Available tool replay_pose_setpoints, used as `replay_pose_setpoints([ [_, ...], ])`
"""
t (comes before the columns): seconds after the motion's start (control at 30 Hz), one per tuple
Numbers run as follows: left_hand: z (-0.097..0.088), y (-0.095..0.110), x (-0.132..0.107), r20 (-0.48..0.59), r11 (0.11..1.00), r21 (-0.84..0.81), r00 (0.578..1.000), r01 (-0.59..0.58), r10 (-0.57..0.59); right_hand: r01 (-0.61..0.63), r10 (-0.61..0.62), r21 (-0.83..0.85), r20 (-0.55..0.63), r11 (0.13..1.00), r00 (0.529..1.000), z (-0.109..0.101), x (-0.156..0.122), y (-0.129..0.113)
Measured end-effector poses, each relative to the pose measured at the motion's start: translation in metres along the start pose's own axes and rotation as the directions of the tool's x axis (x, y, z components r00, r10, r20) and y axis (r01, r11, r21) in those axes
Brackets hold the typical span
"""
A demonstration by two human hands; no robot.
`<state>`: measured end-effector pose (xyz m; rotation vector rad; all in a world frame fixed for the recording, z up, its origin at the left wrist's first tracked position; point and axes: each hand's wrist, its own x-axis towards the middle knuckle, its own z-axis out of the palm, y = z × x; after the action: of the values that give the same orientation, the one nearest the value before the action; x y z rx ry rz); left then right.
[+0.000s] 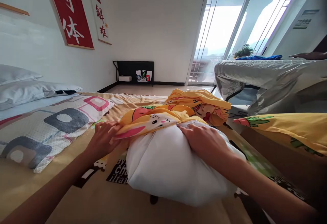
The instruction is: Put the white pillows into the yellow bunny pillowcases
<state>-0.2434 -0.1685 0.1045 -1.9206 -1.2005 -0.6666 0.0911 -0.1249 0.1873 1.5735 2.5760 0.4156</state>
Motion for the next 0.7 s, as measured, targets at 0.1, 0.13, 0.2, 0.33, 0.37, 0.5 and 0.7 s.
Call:
replay_pose_setpoints([
  [0.1, 0.000, -0.013, 0.010, -0.026, 0.988, -0.091, 0.992, 0.124, -0.126, -0.001, 0.001, -0.001, 0.019, 1.000, 1.000, -0.002, 0.000, 0.003],
  [0.13, -0.001, -0.017, 0.020, -0.008, 0.973, -0.146, 0.983, 0.180, -0.183, -0.003, 0.003, 0.001, 0.019, 1.000, 1.000, -0.002, 0.000, 0.003],
  [0.2, 0.000, -0.023, 0.046, 0.092, 0.907, -0.269, 0.946, 0.324, -0.311, -0.012, 0.012, 0.004, 0.014, 1.000, 1.000, 0.000, 0.000, 0.003],
  [0.33, 0.017, -0.028, 0.093, 0.514, 0.537, -0.485, 0.722, 0.690, -0.463, -0.025, 0.025, -0.012, 0.017, 1.000, 1.000, 0.003, -0.001, 0.004],
  [0.37, 0.024, -0.028, 0.100, 0.595, 0.427, -0.509, 0.664, 0.748, -0.454, -0.028, 0.028, -0.016, 0.023, 0.999, 0.999, 0.003, -0.001, 0.005],
  [0.5, 0.045, -0.017, 0.111, 0.690, 0.197, -0.586, 0.611, 0.786, -0.389, -0.048, 0.048, -0.003, 0.043, 0.999, 0.998, 0.001, -0.002, 0.004],
  [0.7, 0.037, -0.005, 0.118, 0.637, 0.261, -0.693, 0.740, 0.672, -0.214, -0.041, 0.041, 0.005, 0.069, 0.999, 0.997, 0.002, -0.003, 0.007],
])
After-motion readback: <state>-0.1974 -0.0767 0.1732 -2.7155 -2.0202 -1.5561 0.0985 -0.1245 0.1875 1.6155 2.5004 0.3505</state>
